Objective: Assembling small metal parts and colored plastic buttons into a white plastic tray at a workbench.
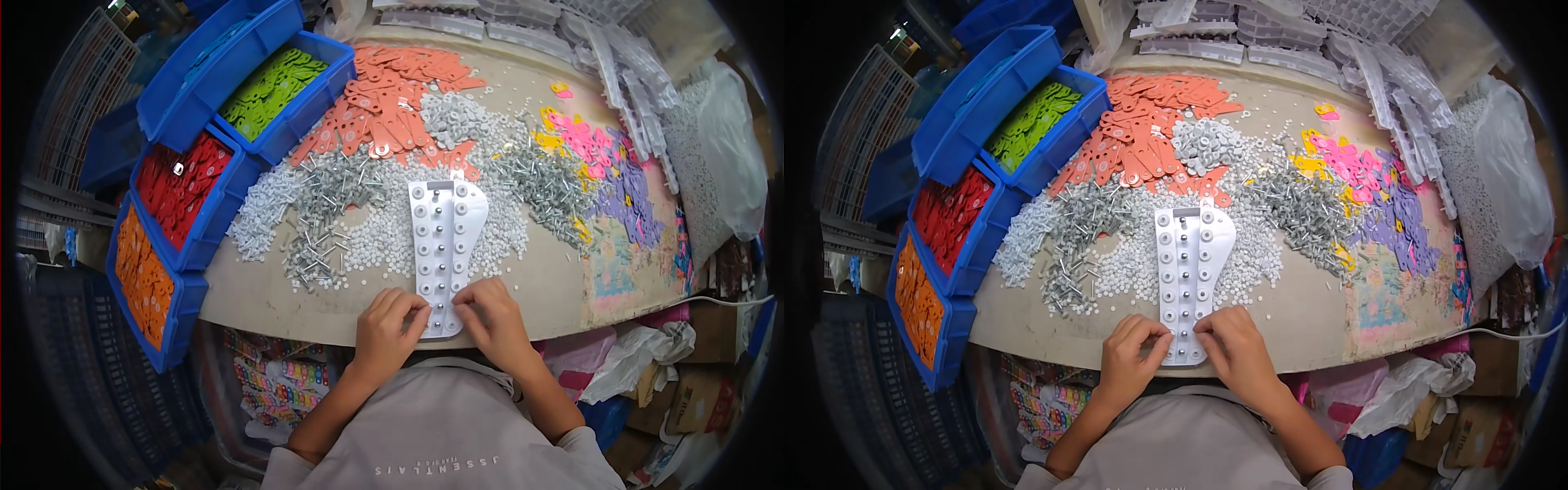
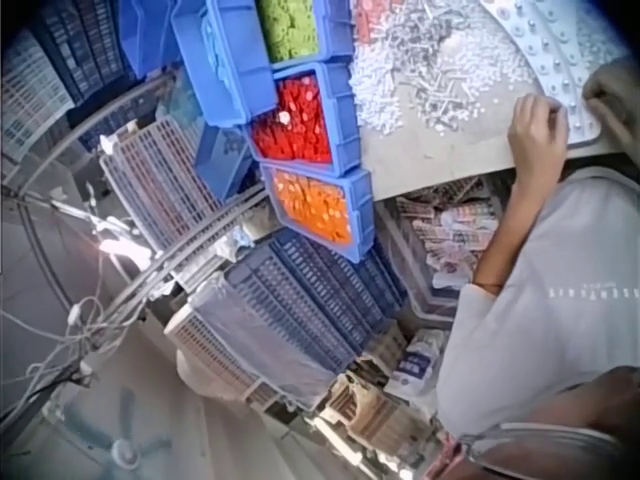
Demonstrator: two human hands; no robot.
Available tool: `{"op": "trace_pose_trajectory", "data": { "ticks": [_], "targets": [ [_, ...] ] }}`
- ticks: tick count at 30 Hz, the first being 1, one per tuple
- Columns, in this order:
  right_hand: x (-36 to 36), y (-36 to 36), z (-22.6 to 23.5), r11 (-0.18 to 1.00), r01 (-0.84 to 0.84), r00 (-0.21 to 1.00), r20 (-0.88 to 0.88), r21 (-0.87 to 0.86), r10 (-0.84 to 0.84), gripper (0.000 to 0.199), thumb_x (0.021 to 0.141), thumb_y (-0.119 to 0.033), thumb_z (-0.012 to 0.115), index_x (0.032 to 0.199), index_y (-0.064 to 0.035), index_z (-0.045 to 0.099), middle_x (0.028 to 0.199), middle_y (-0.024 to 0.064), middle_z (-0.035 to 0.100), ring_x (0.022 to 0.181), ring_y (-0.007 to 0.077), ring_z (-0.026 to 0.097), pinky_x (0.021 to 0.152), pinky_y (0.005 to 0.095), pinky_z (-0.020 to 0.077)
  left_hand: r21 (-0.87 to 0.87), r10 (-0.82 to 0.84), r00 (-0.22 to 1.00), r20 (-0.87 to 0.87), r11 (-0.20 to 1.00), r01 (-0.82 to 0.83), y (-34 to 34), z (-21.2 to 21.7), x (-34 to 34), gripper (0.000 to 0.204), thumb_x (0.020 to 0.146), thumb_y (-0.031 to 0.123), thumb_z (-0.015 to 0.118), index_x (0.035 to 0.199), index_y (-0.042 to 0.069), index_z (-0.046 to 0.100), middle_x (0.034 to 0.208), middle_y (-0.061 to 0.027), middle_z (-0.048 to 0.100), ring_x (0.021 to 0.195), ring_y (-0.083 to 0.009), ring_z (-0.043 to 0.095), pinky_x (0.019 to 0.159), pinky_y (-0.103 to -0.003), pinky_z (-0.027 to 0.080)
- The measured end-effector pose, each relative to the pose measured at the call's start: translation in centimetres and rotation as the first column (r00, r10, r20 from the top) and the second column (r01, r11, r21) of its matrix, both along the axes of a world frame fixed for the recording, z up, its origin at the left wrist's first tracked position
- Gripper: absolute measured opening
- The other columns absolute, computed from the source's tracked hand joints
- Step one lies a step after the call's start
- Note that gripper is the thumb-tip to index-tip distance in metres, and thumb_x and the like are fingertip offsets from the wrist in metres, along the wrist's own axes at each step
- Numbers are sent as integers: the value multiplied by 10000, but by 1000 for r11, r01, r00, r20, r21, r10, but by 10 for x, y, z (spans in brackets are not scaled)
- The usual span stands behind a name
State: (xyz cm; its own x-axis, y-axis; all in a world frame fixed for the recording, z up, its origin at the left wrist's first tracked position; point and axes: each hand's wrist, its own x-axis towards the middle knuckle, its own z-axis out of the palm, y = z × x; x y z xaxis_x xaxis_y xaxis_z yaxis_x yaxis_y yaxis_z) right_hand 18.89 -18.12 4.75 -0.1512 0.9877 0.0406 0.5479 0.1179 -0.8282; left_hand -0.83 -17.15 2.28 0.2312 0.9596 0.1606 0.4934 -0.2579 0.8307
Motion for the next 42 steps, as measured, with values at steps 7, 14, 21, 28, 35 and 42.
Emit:
{"op": "trace_pose_trajectory", "data": {
  "ticks": [7,14,21,28,35,42],
  "targets": [
    [1,1,-1,999,-33,999,-19,-8,33,81,855,12,681,925,0,640,911,121,634,894,314,591,810,382,469,-182,142,982,127,976,-117,-2,-2,3,85,843,21,739,875,4,662,794,-87,624,679,-205,612,578,-323,494],
    [-3,-3,-13,995,-19,999,49,96,14,153,827,37,705,949,-2,621,903,137,602,855,313,582,730,381,477,333,-114,987,-116,931,147,5,-10,-8,163,780,21,788,926,32,718,804,-58,628,708,-225,603,566,-336,479],
    [-2,-11,-36,930,-22,982,184,367,-50,182,777,38,746,928,-20,662,906,104,595,839,309,567,719,392,468,182,-167,984,58,971,154,14,-12,-8,145,766,11,795,888,16,718,806,-70,640,727,-245,611,616,-344,492],
    [13,15,-18,919,7,990,126,395,-61,106,826,5,708,925,-7,674,886,118,614,833,305,584,738,383,471,258,66,996,-64,965,-47,78,15,-22,95,816,8,712,909,26,705,880,-81,660,858,-280,623,779,-399,497],
    [30,136,-10,874,125,967,139,470,-212,97,865,-34,675,957,-4,670,896,136,655,842,317,611,795,392,476,394,-16,981,-191,915,92,203,1,-2,79,824,97,721,894,61,734,880,-85,658,930,-282,613,877,-407,450],
    [27,211,-44,919,53,936,302,391,-183,79,825,-80,689,890,-35,689,829,135,669,835,339,619,779,424,487,250,-76,916,-394,950,186,248,-19,47,157,777,200,771,773,58,704,813,-84,665,872,-286,625,812,-424,449]
  ]
}}
